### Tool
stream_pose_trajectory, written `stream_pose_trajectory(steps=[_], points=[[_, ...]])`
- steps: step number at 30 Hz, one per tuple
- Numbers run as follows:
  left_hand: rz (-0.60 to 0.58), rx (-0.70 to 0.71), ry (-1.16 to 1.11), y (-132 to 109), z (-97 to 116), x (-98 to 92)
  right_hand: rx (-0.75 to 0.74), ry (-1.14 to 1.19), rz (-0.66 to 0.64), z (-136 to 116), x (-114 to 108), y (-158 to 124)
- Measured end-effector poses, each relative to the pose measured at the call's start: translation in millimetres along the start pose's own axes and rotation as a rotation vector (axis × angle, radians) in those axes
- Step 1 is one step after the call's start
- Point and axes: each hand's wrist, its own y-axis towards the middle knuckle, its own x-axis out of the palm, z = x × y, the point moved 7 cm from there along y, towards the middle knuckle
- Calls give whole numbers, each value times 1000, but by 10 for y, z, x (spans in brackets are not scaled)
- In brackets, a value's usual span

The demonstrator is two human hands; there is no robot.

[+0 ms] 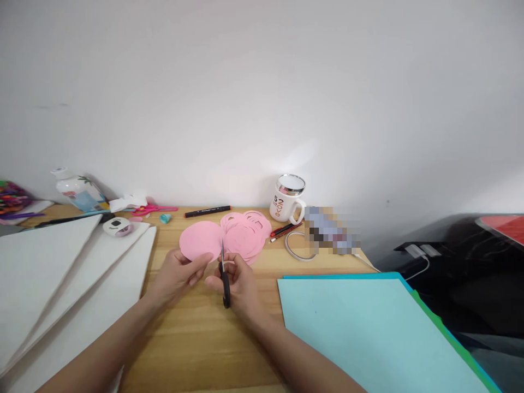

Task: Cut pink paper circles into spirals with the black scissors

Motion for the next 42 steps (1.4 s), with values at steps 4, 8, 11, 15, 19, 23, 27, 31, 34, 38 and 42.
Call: stream_pose_trajectory(steps=[4, 8, 11, 15, 19, 23, 27, 31, 34, 38, 42], points=[[-8, 1, -7, 5, -17, -1, 0, 8, -2, 10, -1, 2], [-2, 6, -7, -1, -1, 0, -7, -3, 1, 18, -5, 1], [-9, 15, -4, -2, 12, 6, -12, -14, 5, 24, -11, -2], [-9, 23, 3, 3, 9, 1, 3, -21, 8, 47, -19, -6], [-12, 32, 11, 7, 3, -7, 26, -21, 8, 76, -28, -7], [-13, 39, 9, 7, 11, -12, 30, -49, 13, 84, -37, -9], [-8, 41, -8, 4, 25, -16, 28, -48, 10, 72, -35, -12], [3, 29, -30, -1, 35, -16, 43, -44, 6, 52, -30, -22], [15, 27, -99, -5, 46, -14, 51, -50, 7, 25, -17, -29], [18, 25, -166, 0, 42, -7, 62, -48, 9, 31, 5, -32], [18, 23, -124, 7, 33, -17, 49, -51, -5, 78, 6, -22]])
